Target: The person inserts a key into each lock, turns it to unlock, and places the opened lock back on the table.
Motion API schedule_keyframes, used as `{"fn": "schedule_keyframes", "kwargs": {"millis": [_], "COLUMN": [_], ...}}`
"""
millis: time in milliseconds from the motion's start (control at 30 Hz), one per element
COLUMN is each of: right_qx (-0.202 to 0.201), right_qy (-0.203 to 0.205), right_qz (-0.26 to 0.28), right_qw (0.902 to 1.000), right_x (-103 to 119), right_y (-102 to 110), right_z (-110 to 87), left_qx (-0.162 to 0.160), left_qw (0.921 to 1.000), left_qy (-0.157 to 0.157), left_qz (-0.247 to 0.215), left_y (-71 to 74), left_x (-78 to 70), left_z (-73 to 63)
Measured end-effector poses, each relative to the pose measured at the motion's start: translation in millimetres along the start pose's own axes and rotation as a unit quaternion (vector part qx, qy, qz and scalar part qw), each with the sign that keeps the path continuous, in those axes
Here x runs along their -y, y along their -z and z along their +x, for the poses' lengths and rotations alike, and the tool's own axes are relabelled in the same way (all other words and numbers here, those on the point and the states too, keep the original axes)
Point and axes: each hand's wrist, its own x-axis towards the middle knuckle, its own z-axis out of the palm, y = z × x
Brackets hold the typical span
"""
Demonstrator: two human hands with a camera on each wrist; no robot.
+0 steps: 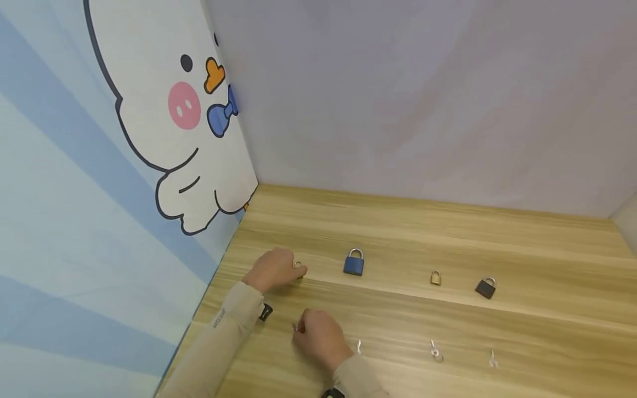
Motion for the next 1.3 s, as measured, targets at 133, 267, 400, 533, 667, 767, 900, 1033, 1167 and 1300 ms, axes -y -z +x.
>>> {"fn": "schedule_keyframes", "kwargs": {"millis": [133,267,400,533,667,767,900,1033,1167,1300], "right_qx": [-0.001,-0.009,-0.026,-0.066,-0.095,-0.097,-0.095,-0.092,-0.094,-0.101], "right_qy": [0.015,0.007,-0.021,-0.055,-0.079,-0.091,-0.11,-0.113,-0.107,-0.112], "right_qz": [0.053,0.126,0.199,0.252,0.292,0.317,0.337,0.36,0.381,0.39], "right_qw": [0.9985,0.992,0.9794,0.964,0.9485,0.9393,0.9302,0.9216,0.9137,0.9082], "right_x": [-7,-14,-16,-15,-13,-12,-13,-15,-17,-19], "right_y": [2,4,6,8,11,15,18,20,22,23], "right_z": [-0.8,-0.9,0.3,3.9,8.8,11.9,14.9,18.8,25.4,31.3], "left_qx": [0.001,-0.002,-0.001,0.0,-0.003,-0.003,-0.001,-0.001,0.002,-0.003], "left_qw": [1.0,0.9999,0.9998,0.9996,0.9996,0.9995,0.9993,0.9996,0.9997,0.9994], "left_qy": [-0.002,-0.002,-0.002,-0.006,-0.007,-0.01,-0.016,-0.015,-0.013,-0.02], "left_qz": [0.001,0.01,0.019,0.027,0.026,0.029,0.033,0.023,0.02,0.027], "left_y": [0.5,-0.2,0.5,2.4,4.3,4.5,3.4,2.8,3.1,3.4], "left_x": [-1.8,-2.4,-2.4,-4.1,-6.7,-8.6,-10.9,-11.9,-12.5,-13.4], "left_z": [0.6,1.7,1.7,0.6,-1.5,-2.6,-3.9,-5.7,-6.3,-5.8]}}
